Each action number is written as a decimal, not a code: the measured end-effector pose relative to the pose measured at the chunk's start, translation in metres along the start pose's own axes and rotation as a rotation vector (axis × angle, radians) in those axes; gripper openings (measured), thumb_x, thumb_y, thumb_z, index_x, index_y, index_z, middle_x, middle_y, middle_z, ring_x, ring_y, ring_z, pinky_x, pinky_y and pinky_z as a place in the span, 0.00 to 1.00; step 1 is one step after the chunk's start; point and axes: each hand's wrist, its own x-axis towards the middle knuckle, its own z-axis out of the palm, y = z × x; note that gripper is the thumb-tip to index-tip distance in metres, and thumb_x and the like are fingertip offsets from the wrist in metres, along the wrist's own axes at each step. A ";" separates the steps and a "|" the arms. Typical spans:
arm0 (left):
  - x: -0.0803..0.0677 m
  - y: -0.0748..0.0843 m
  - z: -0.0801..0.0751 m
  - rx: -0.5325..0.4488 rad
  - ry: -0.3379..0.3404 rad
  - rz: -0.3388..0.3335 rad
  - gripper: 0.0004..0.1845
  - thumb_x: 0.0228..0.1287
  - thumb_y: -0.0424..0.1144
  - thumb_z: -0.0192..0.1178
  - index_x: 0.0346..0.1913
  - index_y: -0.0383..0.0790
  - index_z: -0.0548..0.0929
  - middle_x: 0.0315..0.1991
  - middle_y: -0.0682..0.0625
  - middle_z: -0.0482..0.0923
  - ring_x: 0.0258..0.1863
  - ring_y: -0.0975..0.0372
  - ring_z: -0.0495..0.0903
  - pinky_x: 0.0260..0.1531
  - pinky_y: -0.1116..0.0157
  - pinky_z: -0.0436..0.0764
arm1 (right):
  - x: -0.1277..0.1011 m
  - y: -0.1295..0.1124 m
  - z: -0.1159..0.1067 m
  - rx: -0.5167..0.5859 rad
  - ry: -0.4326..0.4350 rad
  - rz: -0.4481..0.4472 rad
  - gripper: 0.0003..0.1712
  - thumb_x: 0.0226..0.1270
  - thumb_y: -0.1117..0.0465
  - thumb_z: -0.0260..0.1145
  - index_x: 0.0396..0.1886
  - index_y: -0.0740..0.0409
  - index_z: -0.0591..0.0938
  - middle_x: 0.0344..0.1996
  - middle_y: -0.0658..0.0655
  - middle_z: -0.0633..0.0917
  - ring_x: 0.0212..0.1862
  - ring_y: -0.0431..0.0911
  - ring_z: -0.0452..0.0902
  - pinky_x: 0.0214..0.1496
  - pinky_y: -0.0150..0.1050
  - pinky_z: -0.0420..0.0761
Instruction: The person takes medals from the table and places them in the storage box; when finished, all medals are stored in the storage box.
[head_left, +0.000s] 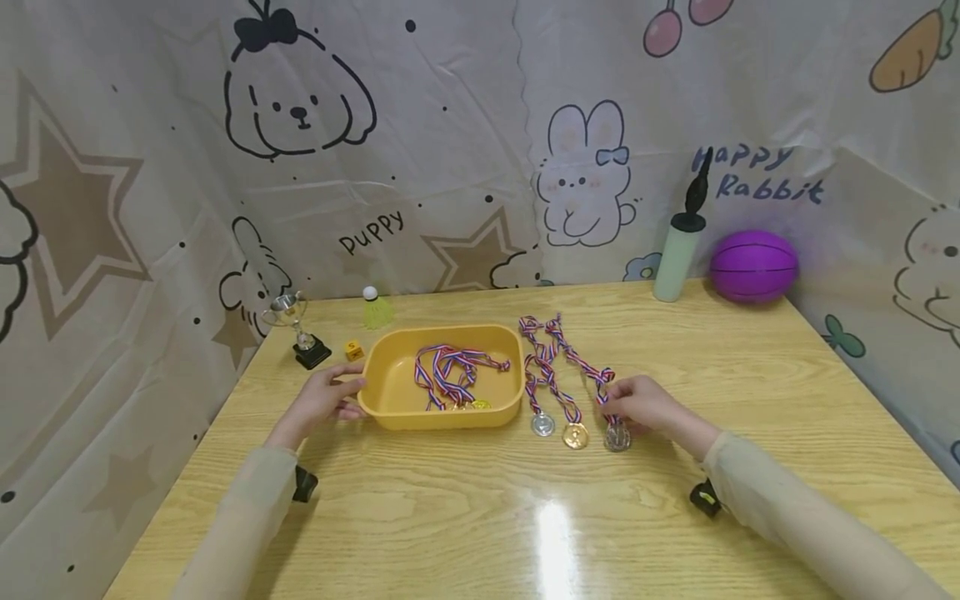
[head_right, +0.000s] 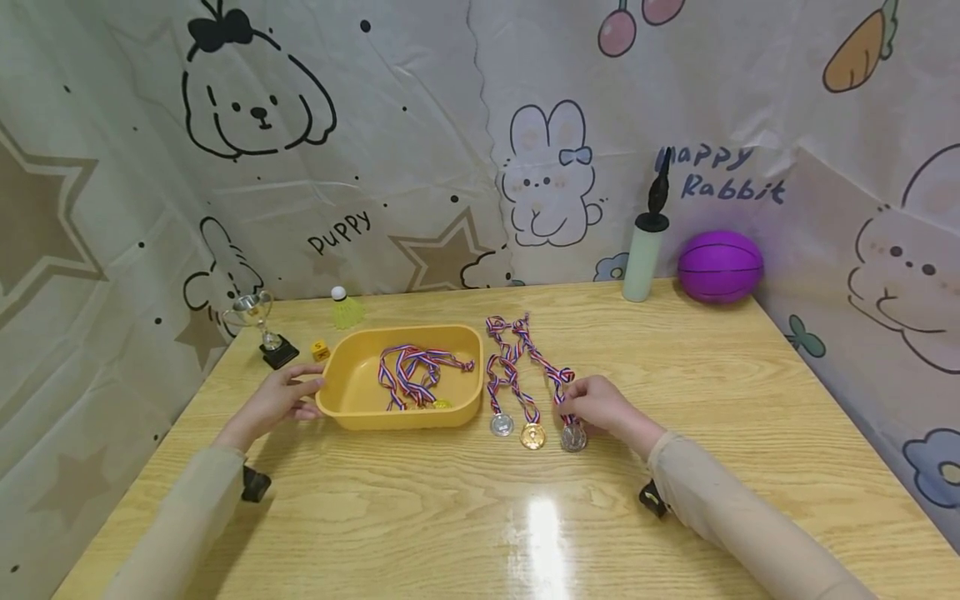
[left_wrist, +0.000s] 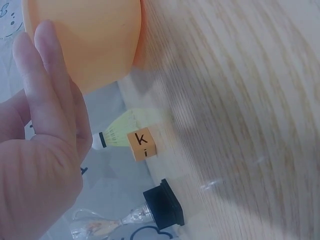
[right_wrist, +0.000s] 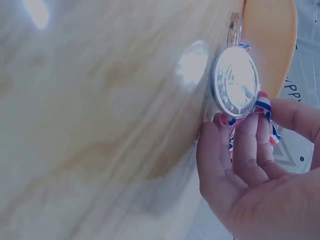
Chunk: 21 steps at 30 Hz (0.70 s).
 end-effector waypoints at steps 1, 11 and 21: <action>0.000 0.000 0.000 -0.001 -0.001 0.001 0.27 0.74 0.38 0.49 0.71 0.31 0.59 0.32 0.47 0.82 0.22 0.64 0.84 0.29 0.69 0.87 | 0.000 0.000 -0.001 -0.009 0.016 -0.012 0.07 0.61 0.65 0.64 0.30 0.63 0.75 0.25 0.48 0.73 0.26 0.38 0.68 0.24 0.28 0.76; 0.000 0.001 0.000 -0.003 0.003 -0.023 0.27 0.74 0.39 0.50 0.71 0.32 0.60 0.32 0.46 0.81 0.22 0.64 0.84 0.29 0.68 0.87 | 0.001 0.006 -0.001 -0.069 0.044 -0.093 0.07 0.57 0.67 0.65 0.29 0.63 0.74 0.22 0.48 0.76 0.26 0.38 0.67 0.23 0.27 0.66; 0.000 0.000 0.000 -0.009 -0.001 -0.007 0.27 0.75 0.38 0.49 0.71 0.31 0.59 0.33 0.46 0.82 0.22 0.65 0.83 0.29 0.70 0.87 | 0.002 0.009 -0.005 0.076 -0.057 -0.098 0.09 0.63 0.70 0.62 0.37 0.71 0.71 0.28 0.57 0.84 0.30 0.40 0.81 0.23 0.28 0.80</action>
